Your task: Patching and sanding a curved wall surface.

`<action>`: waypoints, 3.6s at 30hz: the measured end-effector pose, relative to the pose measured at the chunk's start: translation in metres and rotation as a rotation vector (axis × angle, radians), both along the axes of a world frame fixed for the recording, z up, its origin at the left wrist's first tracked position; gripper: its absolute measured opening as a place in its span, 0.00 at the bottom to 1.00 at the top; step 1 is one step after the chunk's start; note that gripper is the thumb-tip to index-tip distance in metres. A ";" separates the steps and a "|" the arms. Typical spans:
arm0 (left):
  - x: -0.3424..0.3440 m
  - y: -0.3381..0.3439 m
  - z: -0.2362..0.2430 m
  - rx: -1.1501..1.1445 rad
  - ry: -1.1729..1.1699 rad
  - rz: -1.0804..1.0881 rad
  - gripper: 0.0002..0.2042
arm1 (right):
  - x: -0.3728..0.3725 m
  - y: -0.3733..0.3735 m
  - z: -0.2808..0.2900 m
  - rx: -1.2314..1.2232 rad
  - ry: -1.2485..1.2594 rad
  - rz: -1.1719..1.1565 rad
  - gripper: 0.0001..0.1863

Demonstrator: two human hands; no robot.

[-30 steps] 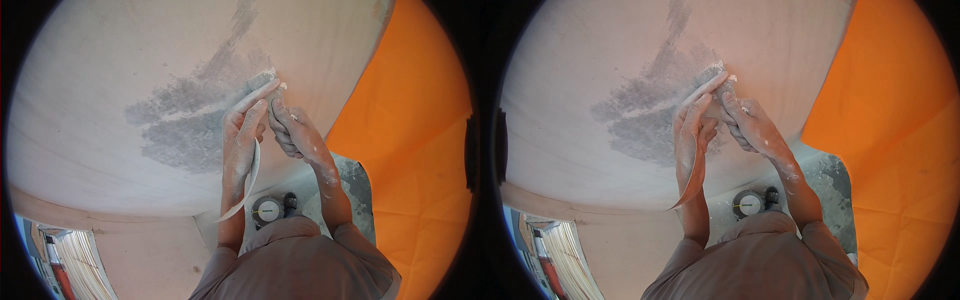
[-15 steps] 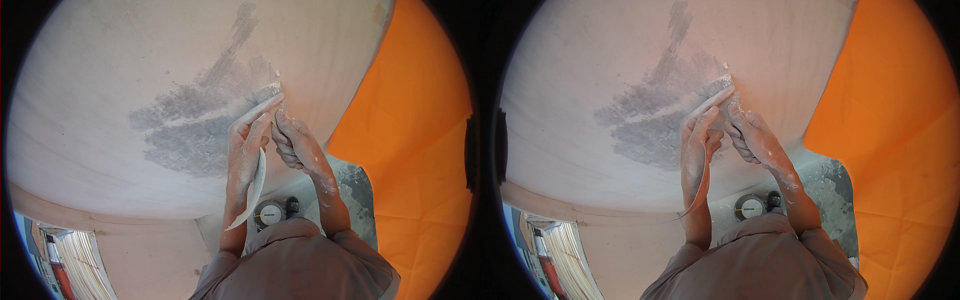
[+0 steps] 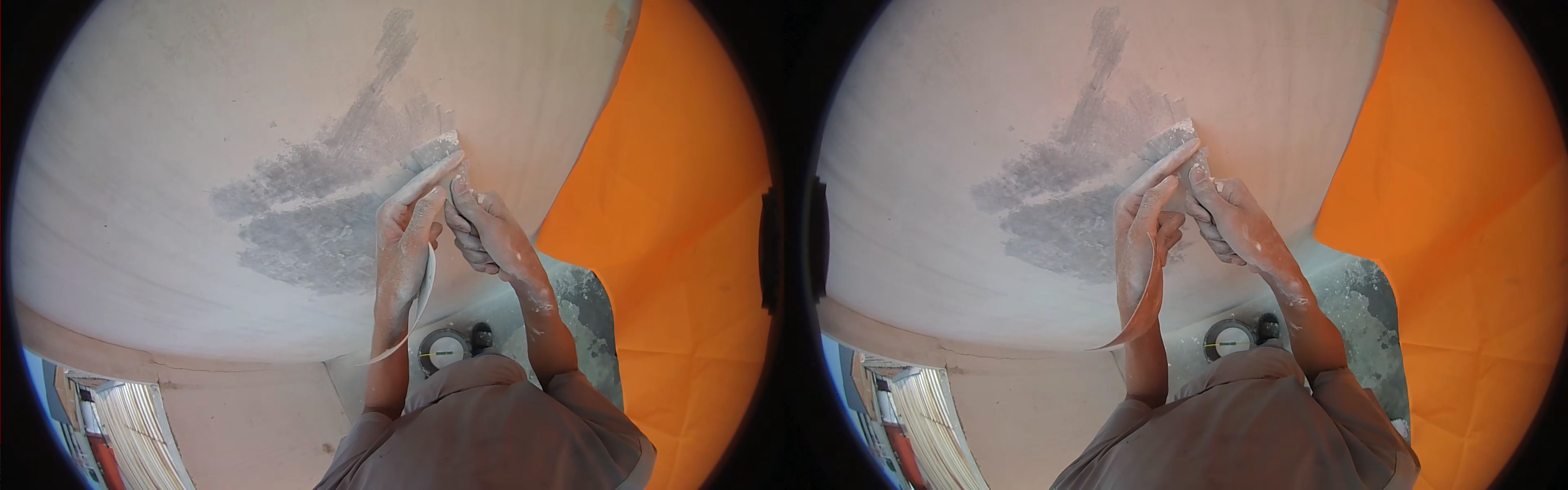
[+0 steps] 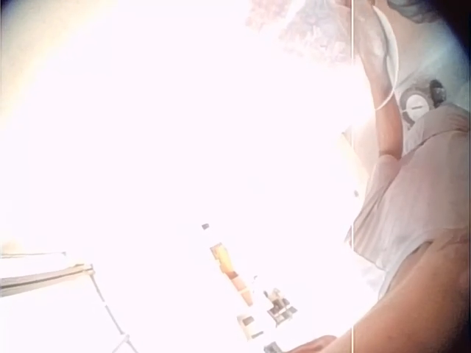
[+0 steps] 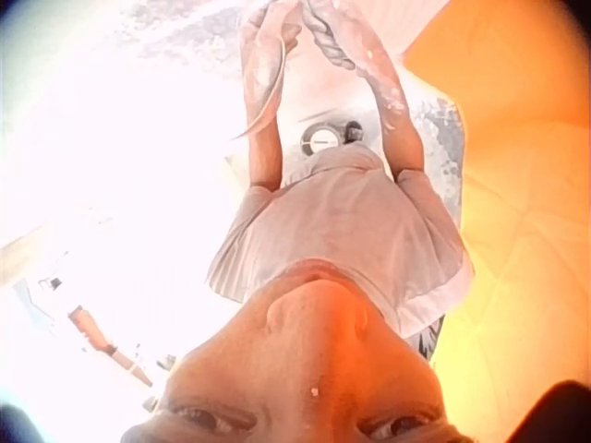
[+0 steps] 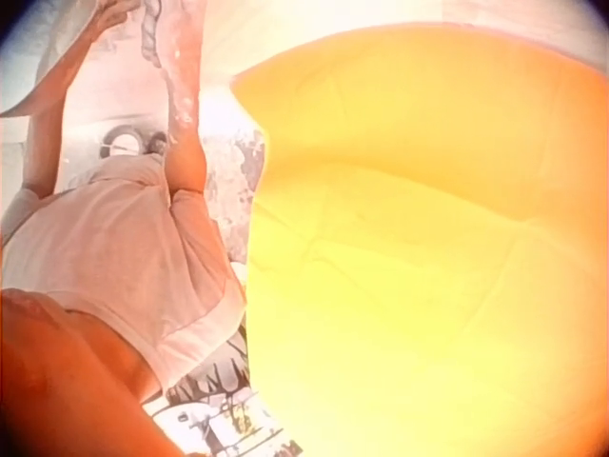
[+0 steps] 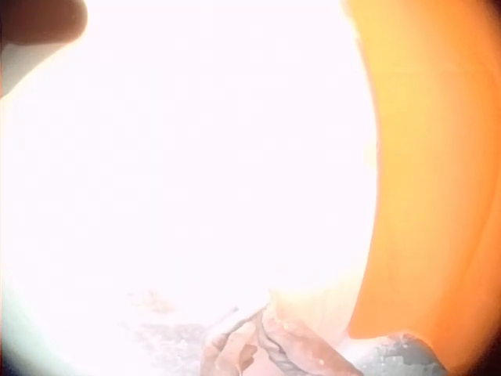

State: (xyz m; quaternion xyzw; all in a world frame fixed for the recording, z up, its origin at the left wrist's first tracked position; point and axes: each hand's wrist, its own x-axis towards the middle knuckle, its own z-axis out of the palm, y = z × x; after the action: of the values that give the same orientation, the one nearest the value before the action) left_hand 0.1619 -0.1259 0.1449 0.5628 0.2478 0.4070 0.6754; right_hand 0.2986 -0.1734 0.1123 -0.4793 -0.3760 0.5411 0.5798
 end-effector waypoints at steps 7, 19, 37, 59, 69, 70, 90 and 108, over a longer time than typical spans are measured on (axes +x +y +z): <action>0.000 0.000 0.011 -0.024 0.015 -0.019 0.18 | 0.001 -0.001 0.007 -0.006 -0.029 -0.022 0.31; 0.002 0.003 0.006 0.057 -0.026 0.058 0.18 | -0.005 0.002 0.009 0.031 0.003 -0.003 0.31; -0.020 -0.003 -0.062 -0.128 0.033 0.040 0.18 | -0.018 -0.017 -0.079 -0.023 0.018 0.057 0.25; 0.005 0.004 -0.035 0.148 0.158 0.225 0.13 | -0.029 -0.014 -0.036 0.100 -0.101 -0.194 0.22; 0.010 0.006 -0.035 0.174 0.149 0.274 0.12 | -0.028 -0.013 -0.029 0.069 -0.086 -0.180 0.23; 0.010 0.006 -0.033 0.189 0.138 0.290 0.11 | -0.028 -0.014 -0.027 0.060 -0.063 -0.171 0.23; 0.023 -0.005 -0.048 0.189 0.059 0.381 0.11 | -0.016 -0.014 -0.042 0.046 -0.106 -0.131 0.27; 0.023 0.000 -0.035 0.091 0.053 0.353 0.11 | -0.016 -0.008 -0.030 0.108 -0.135 -0.159 0.28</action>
State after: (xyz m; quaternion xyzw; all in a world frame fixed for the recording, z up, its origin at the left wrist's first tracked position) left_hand 0.1851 -0.1260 0.1098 0.5513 0.3419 0.5150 0.5603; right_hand 0.2831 -0.1813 0.0824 -0.5111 -0.4035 0.4391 0.6190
